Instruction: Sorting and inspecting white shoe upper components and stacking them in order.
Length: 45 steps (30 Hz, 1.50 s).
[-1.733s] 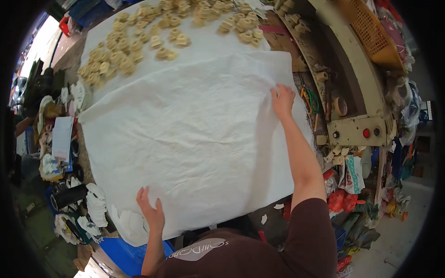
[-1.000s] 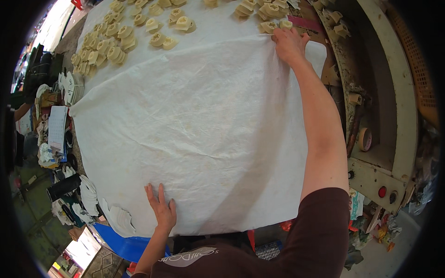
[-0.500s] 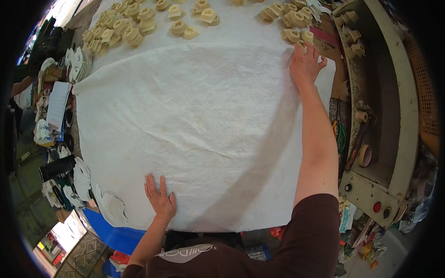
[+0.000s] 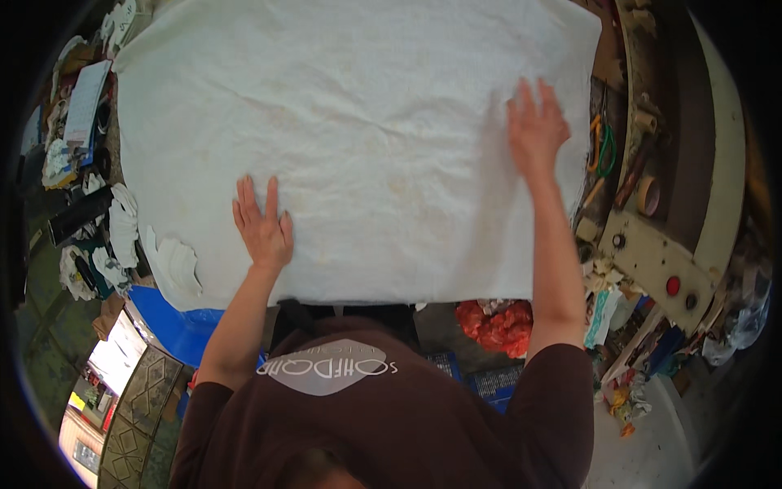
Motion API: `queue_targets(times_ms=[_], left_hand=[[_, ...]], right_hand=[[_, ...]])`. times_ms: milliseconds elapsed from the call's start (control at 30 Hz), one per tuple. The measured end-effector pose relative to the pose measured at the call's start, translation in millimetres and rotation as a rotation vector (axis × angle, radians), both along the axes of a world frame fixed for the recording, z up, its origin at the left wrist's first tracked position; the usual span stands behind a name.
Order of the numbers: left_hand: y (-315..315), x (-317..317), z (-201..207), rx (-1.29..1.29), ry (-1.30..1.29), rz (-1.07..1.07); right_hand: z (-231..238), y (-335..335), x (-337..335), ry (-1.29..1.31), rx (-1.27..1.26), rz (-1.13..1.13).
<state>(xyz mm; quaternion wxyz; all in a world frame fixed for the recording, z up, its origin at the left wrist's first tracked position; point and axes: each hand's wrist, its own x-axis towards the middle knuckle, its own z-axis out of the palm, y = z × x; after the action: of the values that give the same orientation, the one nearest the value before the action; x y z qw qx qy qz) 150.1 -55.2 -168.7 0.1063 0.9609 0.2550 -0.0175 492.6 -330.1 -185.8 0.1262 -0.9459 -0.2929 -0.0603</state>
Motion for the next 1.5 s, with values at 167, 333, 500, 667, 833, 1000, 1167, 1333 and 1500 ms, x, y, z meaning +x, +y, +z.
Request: queue_targets(times_ms=[167,333,500,667,833,1000,1167,1333,1500], left_hand=[[2.9,-12.8,-1.6,-0.082,-0.068,-0.037],[1.0,-82.6,24.7,-0.289,0.123,-0.379],[23.2,-155.5,21.7,-0.202,0.242,-0.443],[43.9,-182.7,9.8,-0.014,0.137,-0.493],[56.3,-207.1,3.4,0.097,-0.028,-0.466],[73.5,-241.4,19.9,-0.07,-0.132,-0.482],[100.6,-294.4,33.1,-0.185,-0.249,-0.431],[128.7,-330.8,33.1,-0.192,-0.406,0.024],[157.3,-310.2,45.0,-0.22,-0.502,0.311]], right_hand=[[26.7,-3.3,-205.2,0.262,-0.161,0.214],[26.4,-71.3,-298.8,0.268,-0.255,0.04],[30.4,-103.5,-330.9,0.228,-0.41,-0.044],[31.3,-100.4,-342.1,0.206,-0.433,-0.065],[35.3,-93.1,-350.9,0.246,-0.53,-0.232],[56.6,-5.0,-362.5,0.241,-0.164,-0.047],[61.2,92.8,-403.3,0.395,-0.096,0.134],[77.0,181.3,-412.7,0.573,0.156,0.25],[89.6,280.5,-433.4,0.857,0.219,0.362]])
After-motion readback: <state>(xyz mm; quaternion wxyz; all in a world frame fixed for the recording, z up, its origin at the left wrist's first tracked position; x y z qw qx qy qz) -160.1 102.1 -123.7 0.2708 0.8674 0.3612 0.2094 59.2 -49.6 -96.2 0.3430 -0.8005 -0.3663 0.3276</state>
